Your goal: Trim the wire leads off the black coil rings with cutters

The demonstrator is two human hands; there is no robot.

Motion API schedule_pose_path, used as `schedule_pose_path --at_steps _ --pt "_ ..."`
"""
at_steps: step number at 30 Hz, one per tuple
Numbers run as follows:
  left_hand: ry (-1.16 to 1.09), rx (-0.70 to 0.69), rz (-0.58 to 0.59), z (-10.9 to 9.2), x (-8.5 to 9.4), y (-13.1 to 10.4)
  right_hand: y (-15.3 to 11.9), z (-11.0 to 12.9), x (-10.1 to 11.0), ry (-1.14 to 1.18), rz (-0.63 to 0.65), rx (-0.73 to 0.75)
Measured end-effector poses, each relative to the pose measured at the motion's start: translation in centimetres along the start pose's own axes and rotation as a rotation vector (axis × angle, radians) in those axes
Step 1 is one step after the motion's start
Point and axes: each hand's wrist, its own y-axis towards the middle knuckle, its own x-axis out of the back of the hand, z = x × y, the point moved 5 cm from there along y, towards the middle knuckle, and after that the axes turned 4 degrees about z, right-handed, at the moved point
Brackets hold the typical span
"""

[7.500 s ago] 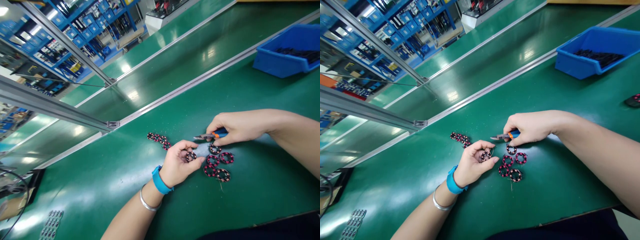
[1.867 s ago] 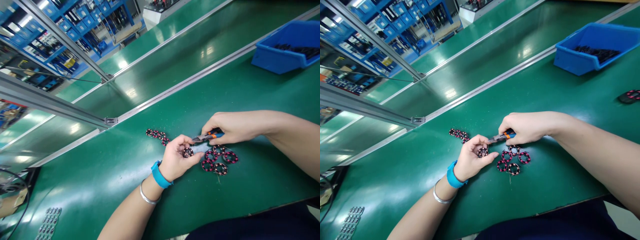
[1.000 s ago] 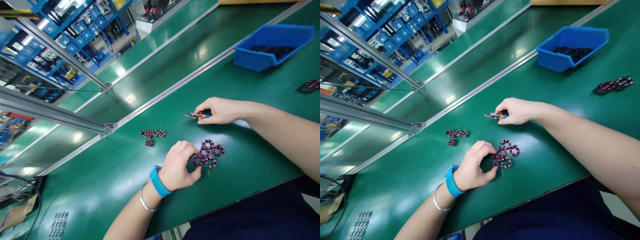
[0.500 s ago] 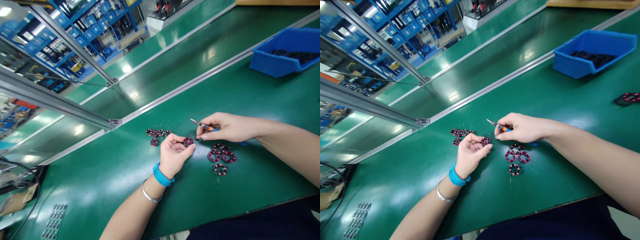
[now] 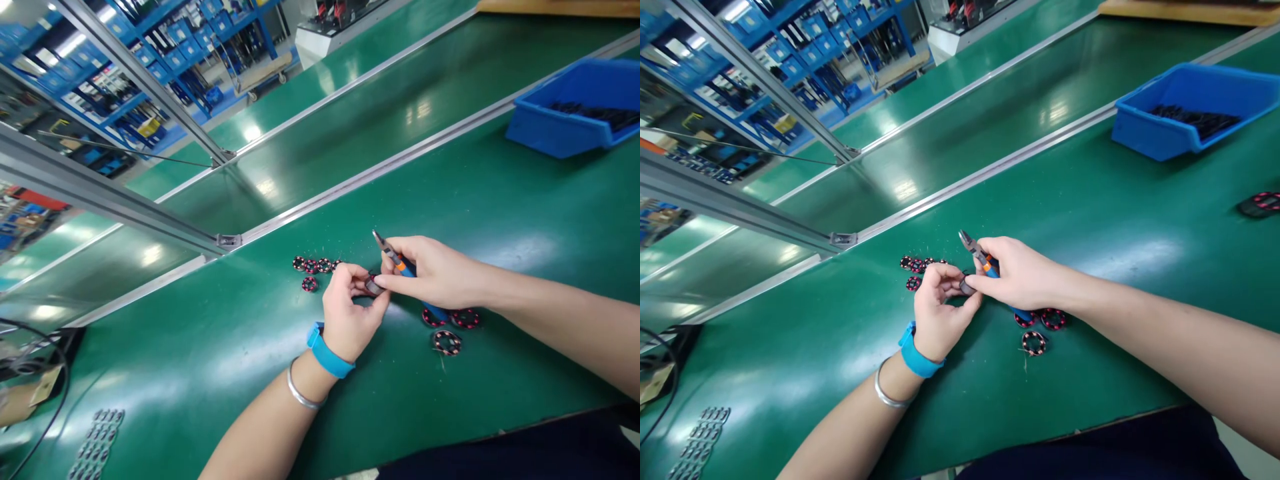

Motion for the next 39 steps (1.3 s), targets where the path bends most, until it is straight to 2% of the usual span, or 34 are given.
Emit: schedule_pose_path --at_steps 4,8,11,14,18,21,24,27,30,33,35,39 --pt "0.082 -0.107 -0.036 -0.5 0.5 -0.2 0.1 -1.0 1.0 0.010 -0.030 0.056" --pt "0.108 -0.161 -0.043 -1.0 0.7 0.0 0.1 -1.8 2.3 -0.011 -0.085 0.031" --pt "0.136 -0.227 -0.014 -1.4 0.5 0.1 -0.1 -1.1 1.9 0.081 -0.034 0.041" --pt "0.188 -0.280 -0.011 -1.7 0.4 0.1 -0.3 -0.2 1.4 0.059 -0.028 0.076" --pt "0.126 -0.232 -0.008 -1.2 0.4 0.1 -0.3 -0.7 2.4 0.008 -0.095 0.068" --pt "0.119 -0.209 -0.002 -0.9 0.4 0.2 -0.3 -1.1 3.2 0.100 -0.144 0.049" --pt "0.198 -0.270 -0.004 -1.3 0.5 0.3 -0.3 -0.5 2.3 0.141 -0.074 0.047" --pt "0.270 -0.333 -0.015 -1.6 0.6 0.2 -0.5 0.1 1.4 0.044 -0.018 0.064" --pt "0.300 -0.343 -0.026 -1.6 0.8 0.2 -0.4 -0.4 2.1 0.024 -0.040 0.066" --pt "0.333 -0.377 -0.026 -1.8 0.7 0.0 -0.3 -1.3 2.7 0.124 -0.077 0.003" --pt "0.372 -0.426 -0.016 -2.1 0.5 -0.1 -0.2 -1.1 2.2 0.173 -0.054 -0.012" --pt "0.424 -0.481 0.005 -2.6 0.2 -0.4 -0.1 0.1 1.1 0.160 -0.038 0.053"
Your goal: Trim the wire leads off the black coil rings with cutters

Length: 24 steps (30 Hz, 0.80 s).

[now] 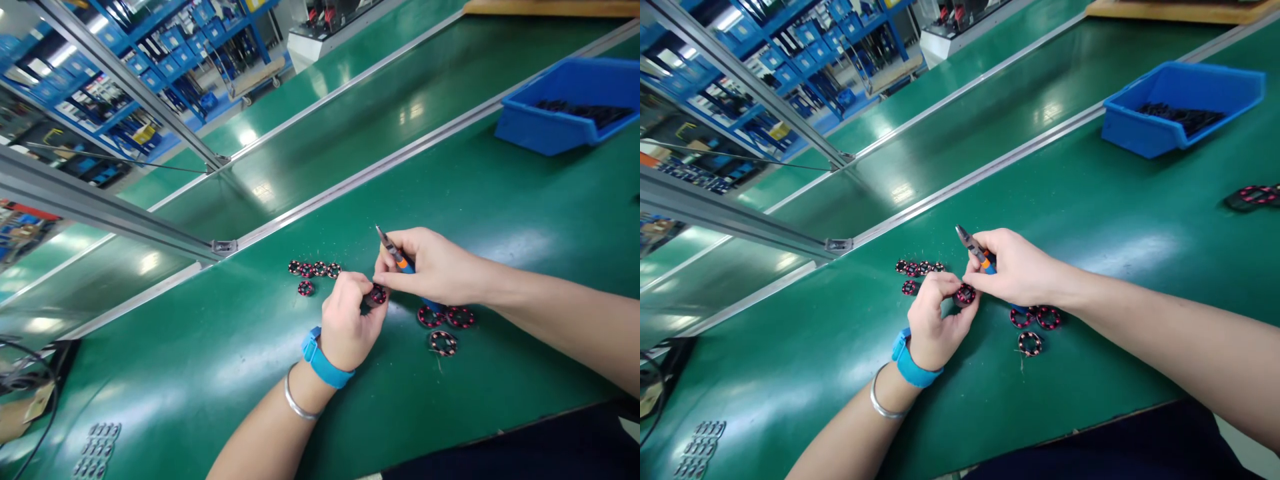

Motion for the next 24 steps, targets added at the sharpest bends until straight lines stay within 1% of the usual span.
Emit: schedule_pose_path --at_steps 2,4,6,8,10,12,14,17,20,22,24 --pt "-0.023 0.023 0.006 0.1 0.0 -0.1 0.0 -0.1 0.4 -0.007 -0.040 0.008" --pt "-0.049 0.051 -0.002 0.4 0.1 -0.1 -0.1 -0.6 1.3 0.033 -0.089 -0.014" --pt "-0.058 0.061 -0.017 0.5 0.2 -0.1 -0.1 -1.0 1.9 0.096 -0.086 -0.055" --pt "-0.047 0.048 -0.028 0.4 0.3 0.0 -0.1 -1.0 1.6 0.118 -0.019 -0.080" --pt "-0.031 0.028 -0.031 0.3 0.3 0.1 -0.2 -0.7 1.0 0.088 0.042 -0.081" --pt "-0.031 0.029 -0.032 0.3 0.3 0.2 -0.3 -0.3 0.4 0.046 0.072 -0.066" --pt "-0.048 0.056 -0.036 0.5 0.3 0.1 -0.3 -0.2 0.2 0.020 0.087 -0.048" --pt "-0.067 0.097 -0.053 0.9 0.4 0.0 -0.3 -0.6 1.2 0.016 0.050 -0.035" --pt "-0.081 0.126 -0.051 1.0 0.3 0.0 -0.2 -0.8 2.1 0.082 -0.007 -0.063" --pt "-0.098 0.134 -0.036 1.0 0.2 0.0 -0.1 -0.7 1.8 0.088 -0.001 -0.076" --pt "-0.117 0.126 -0.024 0.9 0.1 0.0 0.1 -0.4 0.9 0.049 0.013 -0.066"
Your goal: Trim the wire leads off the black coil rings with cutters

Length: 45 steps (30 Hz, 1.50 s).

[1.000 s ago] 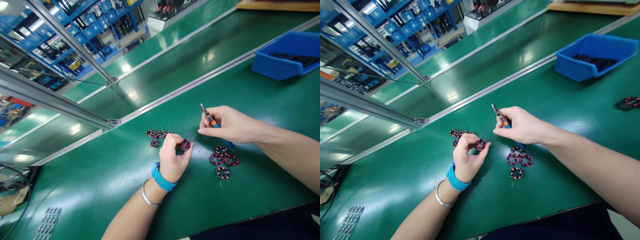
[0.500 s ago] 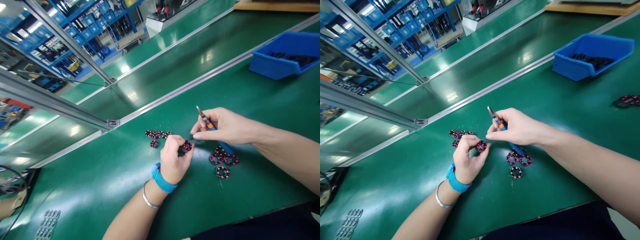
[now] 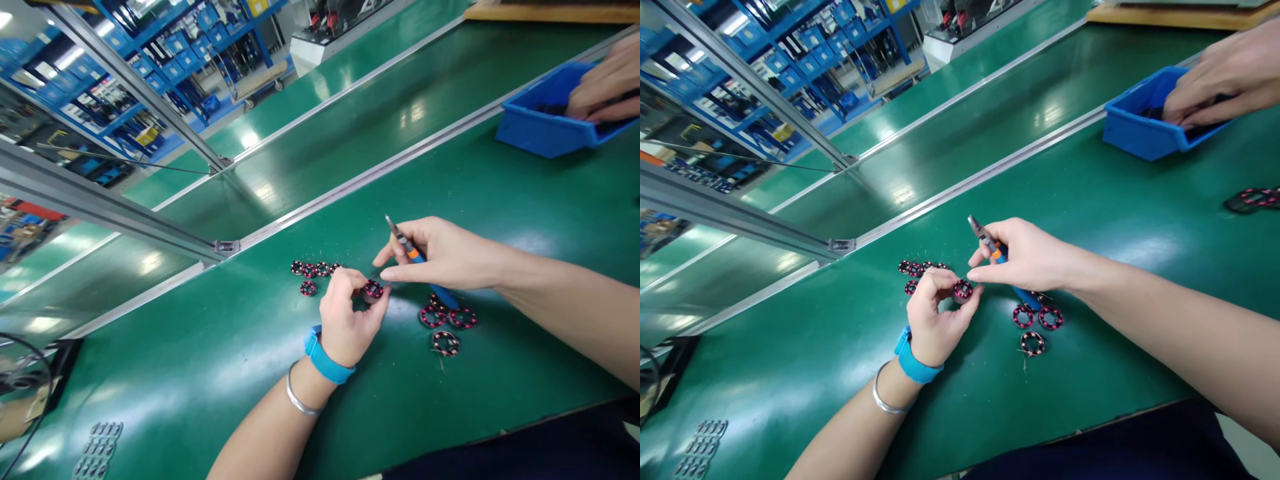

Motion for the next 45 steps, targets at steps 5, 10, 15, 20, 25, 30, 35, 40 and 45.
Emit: schedule_pose_path --at_steps 5,10,15,20,25,30,35,40,45 --pt "-0.018 -0.019 0.001 -0.3 0.0 -0.1 0.5 -0.6 -0.2 0.028 -0.090 0.013" --pt "-0.065 0.029 -0.024 0.0 0.0 -0.2 0.4 -1.1 0.9 0.162 -0.027 -0.047" --pt "-0.235 0.191 -0.016 0.7 -0.6 -0.2 0.0 -0.7 -0.3 0.078 0.057 -0.042" --pt "-0.406 0.373 0.002 0.9 -1.2 -0.6 0.1 -0.8 -0.3 -0.024 -0.030 0.019" --pt "-0.535 0.544 0.074 1.3 -1.8 -1.1 0.1 -1.0 0.1 0.007 -0.019 0.021" --pt "-0.575 0.581 0.099 1.6 -1.8 -1.0 0.0 -0.8 1.2 0.018 -0.063 0.035" --pt "-0.608 0.575 0.136 1.4 -2.2 -1.0 -0.3 0.1 0.3 -0.150 0.024 0.020" --pt "-0.629 0.608 0.164 1.3 -2.4 -1.2 0.3 0.1 -0.1 -0.124 -0.021 0.063" --pt "-0.673 0.756 0.198 1.8 -2.5 -1.4 0.8 -1.7 3.7 -0.201 -0.130 0.009"
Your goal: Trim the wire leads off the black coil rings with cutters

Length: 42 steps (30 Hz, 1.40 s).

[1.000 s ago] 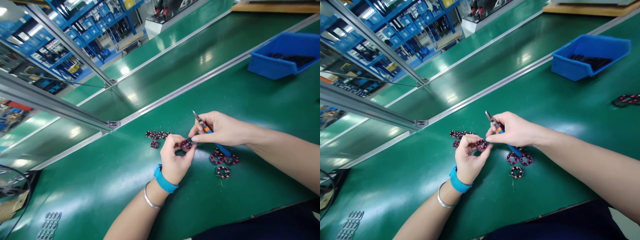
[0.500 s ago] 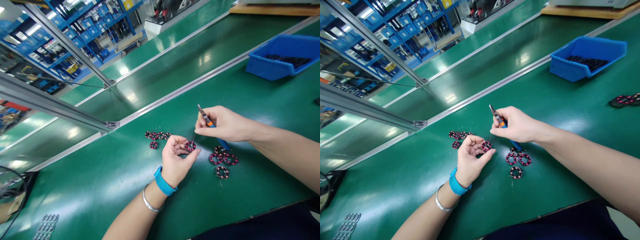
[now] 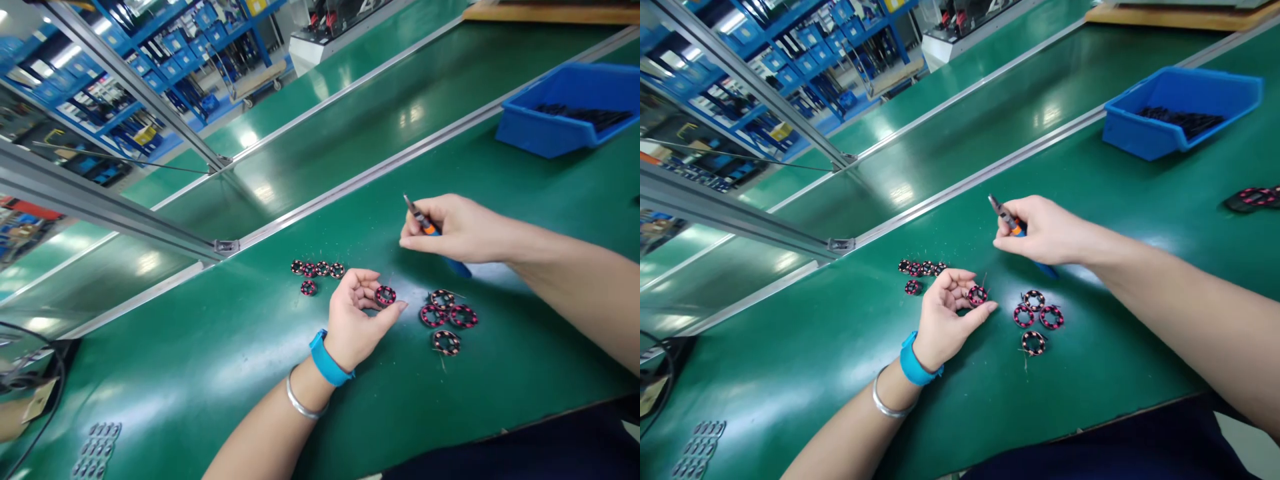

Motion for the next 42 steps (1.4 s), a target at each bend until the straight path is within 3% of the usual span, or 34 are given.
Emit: schedule_pose_path --at_steps 2,7,11,18,29,42 --pt "-0.016 0.092 0.032 0.1 0.0 0.1 0.1 -0.6 0.8 -0.139 0.114 -0.044" --pt "-0.063 0.222 0.091 0.1 -0.1 0.2 -0.9 -0.4 -0.6 -0.281 0.658 -0.080" --pt "-0.074 0.232 0.114 0.1 -0.1 0.3 -1.2 0.0 -1.8 -0.288 0.828 -0.059" --pt "-0.070 0.215 0.115 0.1 -0.1 0.4 -1.4 0.2 -2.6 -0.300 0.912 -0.048" --pt "-0.127 0.234 0.014 0.7 -0.1 0.3 -1.7 0.3 -2.9 -0.357 0.920 -0.080" --pt "-0.107 0.212 0.045 0.8 -0.1 0.3 -1.9 0.8 -3.1 -0.390 0.927 -0.078"
